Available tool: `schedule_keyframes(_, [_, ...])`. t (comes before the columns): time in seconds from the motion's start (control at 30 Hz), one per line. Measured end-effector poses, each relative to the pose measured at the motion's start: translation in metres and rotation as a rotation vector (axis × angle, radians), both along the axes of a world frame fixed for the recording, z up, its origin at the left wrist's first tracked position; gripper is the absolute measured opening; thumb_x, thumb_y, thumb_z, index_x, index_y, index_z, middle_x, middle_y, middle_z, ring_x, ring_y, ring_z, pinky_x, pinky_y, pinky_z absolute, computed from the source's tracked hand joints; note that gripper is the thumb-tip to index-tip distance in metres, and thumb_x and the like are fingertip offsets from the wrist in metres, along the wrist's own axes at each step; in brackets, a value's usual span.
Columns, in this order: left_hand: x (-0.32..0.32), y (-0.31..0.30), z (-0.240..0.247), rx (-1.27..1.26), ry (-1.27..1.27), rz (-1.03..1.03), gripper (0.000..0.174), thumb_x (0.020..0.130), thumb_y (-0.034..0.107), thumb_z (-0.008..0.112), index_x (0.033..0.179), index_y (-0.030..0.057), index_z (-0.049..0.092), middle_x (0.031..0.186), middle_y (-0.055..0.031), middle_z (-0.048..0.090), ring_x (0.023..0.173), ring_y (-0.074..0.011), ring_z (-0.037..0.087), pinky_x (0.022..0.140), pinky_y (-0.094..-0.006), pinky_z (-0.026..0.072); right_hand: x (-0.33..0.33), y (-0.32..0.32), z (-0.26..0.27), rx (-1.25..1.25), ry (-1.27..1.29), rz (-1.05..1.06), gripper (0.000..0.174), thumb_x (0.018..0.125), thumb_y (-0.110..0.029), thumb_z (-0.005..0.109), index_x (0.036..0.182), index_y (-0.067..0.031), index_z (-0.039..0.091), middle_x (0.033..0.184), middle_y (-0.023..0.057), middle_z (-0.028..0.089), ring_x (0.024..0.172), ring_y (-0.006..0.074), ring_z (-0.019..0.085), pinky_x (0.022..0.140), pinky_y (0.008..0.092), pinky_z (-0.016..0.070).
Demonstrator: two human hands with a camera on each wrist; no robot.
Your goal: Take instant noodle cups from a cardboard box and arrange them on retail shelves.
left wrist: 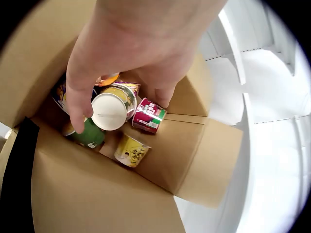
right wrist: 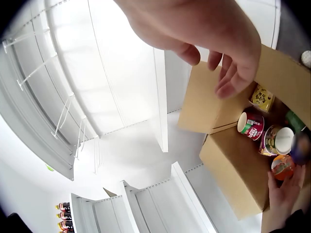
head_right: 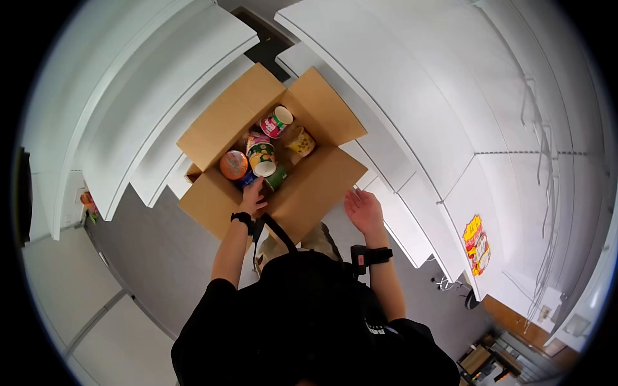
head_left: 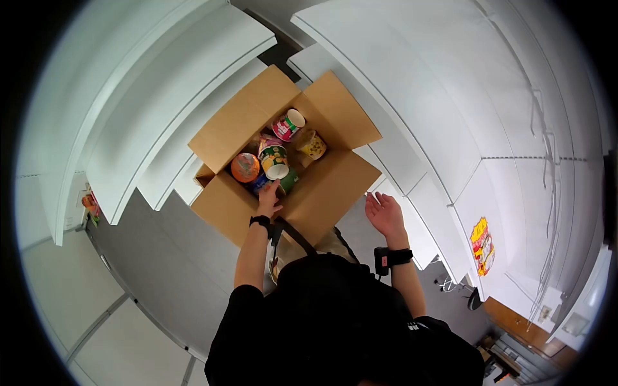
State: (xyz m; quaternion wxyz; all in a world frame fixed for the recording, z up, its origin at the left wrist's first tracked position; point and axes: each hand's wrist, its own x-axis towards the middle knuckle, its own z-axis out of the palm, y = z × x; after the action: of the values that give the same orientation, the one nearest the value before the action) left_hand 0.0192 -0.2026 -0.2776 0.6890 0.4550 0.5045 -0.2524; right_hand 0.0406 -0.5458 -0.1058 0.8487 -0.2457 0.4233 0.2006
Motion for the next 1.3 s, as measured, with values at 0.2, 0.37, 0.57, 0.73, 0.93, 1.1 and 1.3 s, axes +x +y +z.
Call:
schedule_keyframes(0.2, [0.033, -0.009, -0.078, 0.141, 0.157, 0.003, 0.111, 0.068, 0.055, 0.074, 0.144, 0.0009, 0.013, 0.139, -0.0165, 0.031, 0.119, -0.0349, 0.041, 0.079, -0.0476, 0.0504, 0.038, -0.026, 0.011, -0.111, 0.099, -0.003, 0.03, 0.088, -0.015, 0.052, 0.113, 0.0001, 0.045, 0.119, 0.0165, 0.05, 0.103, 0.027, 0.053, 0.09, 0.0387, 0.0465])
schedule_keyframes(0.37, [0.073, -0.02, -0.088, 0.198, 0.208, 0.169, 0.124, 0.062, 0.054, 0.077, 0.145, 0.0024, 0.001, 0.143, -0.0221, 0.023, 0.117, -0.0382, 0.042, 0.079, -0.0473, 0.0509, 0.057, -0.056, 0.01, -0.168, 0.144, 0.02, 0.028, 0.088, -0.014, 0.053, 0.111, -0.0005, 0.046, 0.118, 0.0162, 0.05, 0.102, 0.0268, 0.053, 0.09, 0.0385, 0.0464])
schedule_keyframes(0.57, [0.09, -0.036, -0.099, 0.177, 0.238, 0.387, 0.124, 0.061, 0.048, 0.081, 0.143, 0.0053, -0.002, 0.138, -0.0215, 0.028, 0.121, -0.039, 0.039, 0.089, -0.0541, 0.0466, 0.064, -0.077, 0.002, -0.203, 0.165, 0.039, 0.026, 0.088, -0.015, 0.053, 0.109, -0.0013, 0.049, 0.115, 0.015, 0.053, 0.102, 0.0267, 0.053, 0.09, 0.0384, 0.0462])
schedule_keyframes(0.73, [0.081, -0.037, -0.113, 0.151, 0.148, 0.494, 0.122, 0.061, 0.042, 0.082, 0.143, 0.0075, -0.001, 0.138, -0.0211, 0.027, 0.122, -0.0385, 0.038, 0.09, -0.0579, 0.0447, 0.053, -0.079, 0.004, -0.205, 0.158, 0.067, 0.027, 0.088, -0.016, 0.054, 0.11, -0.0016, 0.049, 0.115, 0.0146, 0.053, 0.101, 0.0259, 0.054, 0.089, 0.0385, 0.0461])
schedule_keyframes(0.93, [0.078, -0.037, -0.097, 0.209, 0.246, 0.42, 0.118, 0.059, 0.043, 0.082, 0.142, 0.007, 0.008, 0.139, -0.0211, 0.027, 0.121, -0.0381, 0.039, 0.088, -0.0581, 0.0452, 0.039, -0.068, 0.008, -0.178, 0.085, 0.079, 0.027, 0.088, -0.017, 0.054, 0.11, -0.0013, 0.049, 0.115, 0.015, 0.053, 0.101, 0.0266, 0.053, 0.089, 0.0393, 0.0461])
schedule_keyframes(1.1, [0.036, -0.047, -0.071, 0.237, -0.273, 0.213, 0.103, 0.064, 0.033, 0.081, 0.139, 0.0031, 0.017, 0.133, -0.0159, 0.036, 0.116, -0.0311, 0.044, 0.084, -0.0482, 0.0461, 0.034, -0.027, 0.019, -0.12, 0.013, 0.186, 0.028, 0.089, -0.019, 0.054, 0.11, -0.0009, 0.05, 0.114, 0.0162, 0.053, 0.105, 0.0297, 0.052, 0.091, 0.0423, 0.0453])
schedule_keyframes(1.3, [-0.005, -0.078, 0.105, 0.113, -0.884, 0.024, 0.091, 0.072, -0.001, 0.073, 0.142, 0.005, 0.014, 0.133, -0.0117, 0.037, 0.118, -0.0247, 0.046, 0.091, -0.034, 0.0452, 0.013, 0.027, 0.028, -0.047, -0.26, 0.368, 0.046, 0.091, -0.035, 0.055, 0.129, -0.0125, 0.042, 0.129, 0.0161, 0.045, 0.115, 0.0332, 0.048, 0.094, 0.0487, 0.0441])
